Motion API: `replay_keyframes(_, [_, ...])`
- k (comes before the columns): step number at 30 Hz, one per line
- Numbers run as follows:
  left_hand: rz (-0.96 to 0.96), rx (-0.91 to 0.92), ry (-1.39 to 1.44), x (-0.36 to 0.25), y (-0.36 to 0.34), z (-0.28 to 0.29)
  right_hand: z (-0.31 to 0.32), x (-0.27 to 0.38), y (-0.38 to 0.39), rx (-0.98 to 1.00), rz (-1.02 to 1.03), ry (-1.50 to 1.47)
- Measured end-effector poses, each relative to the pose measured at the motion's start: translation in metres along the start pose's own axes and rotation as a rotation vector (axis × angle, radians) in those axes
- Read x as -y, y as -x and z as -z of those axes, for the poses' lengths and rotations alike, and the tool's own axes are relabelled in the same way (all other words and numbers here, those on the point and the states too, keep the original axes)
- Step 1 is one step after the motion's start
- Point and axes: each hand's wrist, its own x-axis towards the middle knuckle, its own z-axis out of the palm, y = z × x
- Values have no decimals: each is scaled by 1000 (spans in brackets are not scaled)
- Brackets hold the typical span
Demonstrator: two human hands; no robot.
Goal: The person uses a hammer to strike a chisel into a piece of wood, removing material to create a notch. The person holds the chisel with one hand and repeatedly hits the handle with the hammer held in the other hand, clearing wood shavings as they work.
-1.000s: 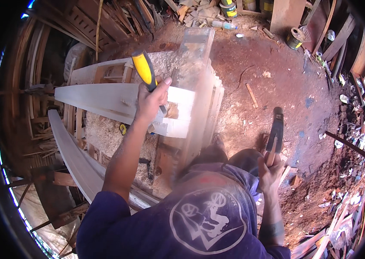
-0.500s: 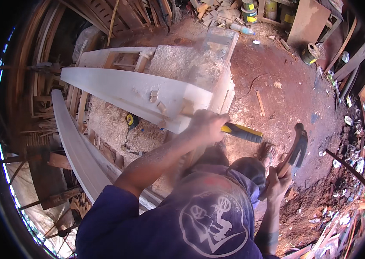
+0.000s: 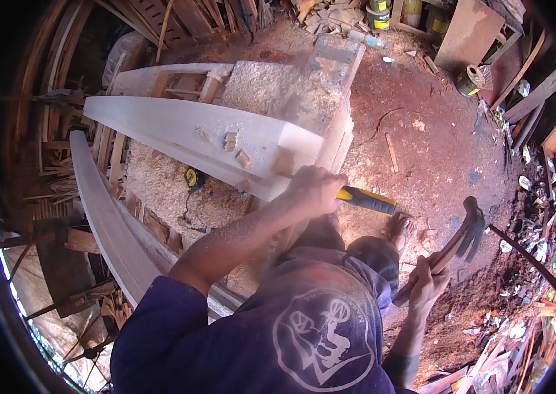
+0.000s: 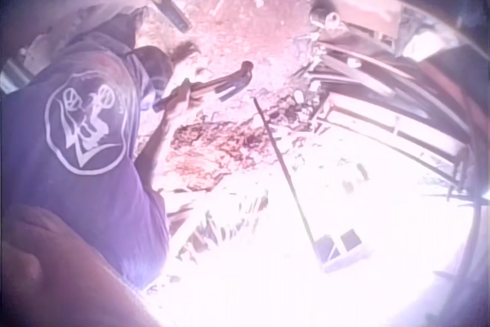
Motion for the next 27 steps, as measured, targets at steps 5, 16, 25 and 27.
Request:
replay_keyframes(5, [-4,22,12,0,-3,8,-5,-1,4,-10,3,-8])
replay_keyframes(16, [75,297,73,-1,-10,24,-3,0,15,-94,-19,10])
replay_keyframes(25, [96,116,118,9,-13,20,-15,3,13,-139,82,-54])
replay_keyframes(27, [108,144,129,5,-17,28,-27,6,13,-121,74,-42])
